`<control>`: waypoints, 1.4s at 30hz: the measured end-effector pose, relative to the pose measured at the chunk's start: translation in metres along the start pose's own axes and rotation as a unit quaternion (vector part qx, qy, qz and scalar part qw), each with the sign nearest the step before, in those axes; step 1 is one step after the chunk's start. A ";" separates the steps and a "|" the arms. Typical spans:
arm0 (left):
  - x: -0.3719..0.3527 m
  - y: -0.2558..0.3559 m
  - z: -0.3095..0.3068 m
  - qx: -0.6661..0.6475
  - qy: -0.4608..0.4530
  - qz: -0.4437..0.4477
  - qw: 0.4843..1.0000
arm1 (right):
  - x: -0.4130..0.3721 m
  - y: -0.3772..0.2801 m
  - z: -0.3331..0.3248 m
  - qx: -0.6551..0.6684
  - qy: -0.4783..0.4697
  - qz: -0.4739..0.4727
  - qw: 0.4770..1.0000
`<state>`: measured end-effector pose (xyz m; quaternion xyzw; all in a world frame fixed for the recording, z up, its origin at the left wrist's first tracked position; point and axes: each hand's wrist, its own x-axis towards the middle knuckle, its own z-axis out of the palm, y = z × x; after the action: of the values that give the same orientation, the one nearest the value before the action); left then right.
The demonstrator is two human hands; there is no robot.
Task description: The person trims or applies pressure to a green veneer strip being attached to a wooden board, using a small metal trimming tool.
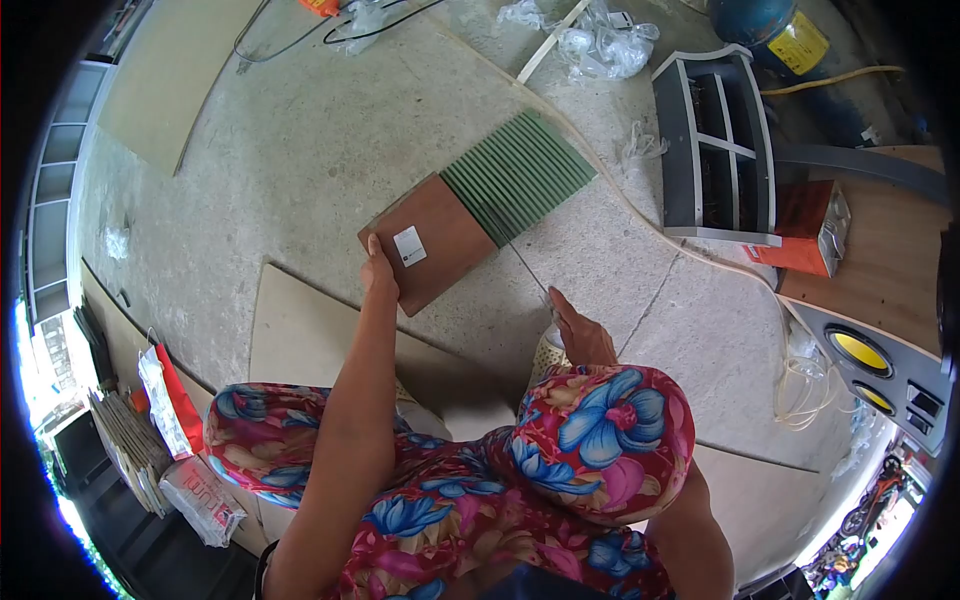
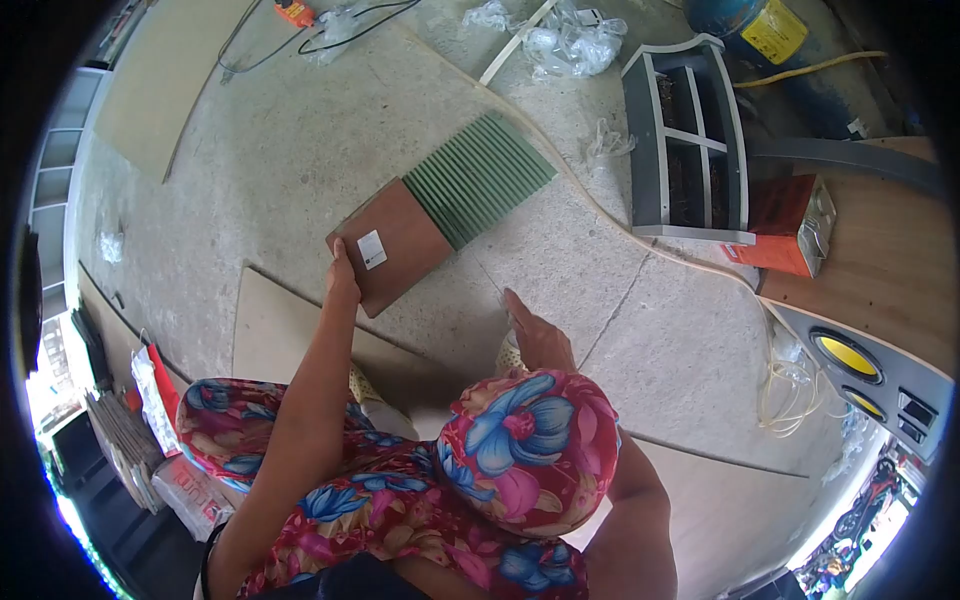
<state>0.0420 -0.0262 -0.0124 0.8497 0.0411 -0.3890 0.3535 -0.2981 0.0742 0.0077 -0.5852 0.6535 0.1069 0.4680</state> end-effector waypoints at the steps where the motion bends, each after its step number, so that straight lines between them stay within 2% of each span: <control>1: -0.004 0.002 0.000 -0.001 -0.004 -0.001 1.000 | 0.012 -0.010 -0.007 -0.028 0.000 -0.015 0.999; 4: -0.010 0.004 -0.002 0.008 -0.002 0.012 1.000 | 0.018 -0.044 -0.037 -0.070 0.146 -0.250 0.955; 7: -0.006 0.004 -0.001 0.009 0.002 0.026 1.000 | 0.017 -0.090 -0.064 0.044 0.134 -0.194 0.971; 9: -0.002 0.004 -0.003 0.008 0.001 0.031 0.999 | 0.005 -0.090 -0.063 0.050 0.120 -0.165 0.978; 14: -0.001 0.007 -0.005 -0.013 -0.032 0.035 0.999 | -0.049 -0.027 -0.032 0.066 0.114 -0.161 0.978; 16: -0.009 0.010 -0.005 0.006 -0.020 0.032 0.999 | -0.077 -0.011 -0.028 0.081 0.090 -0.131 0.984; 23: 0.014 -0.003 -0.003 0.034 -0.009 -0.009 0.999 | -0.123 -0.003 -0.038 0.106 0.069 -0.084 0.988; 30: 0.002 0.003 -0.003 -0.005 -0.035 -0.023 0.999 | -0.132 0.001 -0.041 0.118 0.061 -0.075 0.988; 37: 0.005 0.000 -0.003 0.008 -0.037 -0.021 0.999 | -0.102 -0.009 -0.046 0.108 0.072 -0.091 0.987; 39: 0.003 0.002 -0.003 0.012 -0.034 -0.016 0.999 | -0.071 -0.004 -0.035 0.115 0.098 -0.125 0.981; 42: 0.010 -0.005 -0.003 0.004 -0.040 -0.007 0.999 | 0.006 0.008 0.000 0.154 0.168 -0.232 0.946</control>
<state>0.0492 -0.0230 -0.0206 0.8345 0.0311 -0.4257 0.3484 -0.3048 0.0727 0.0000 -0.6512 0.5771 -0.2066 0.4475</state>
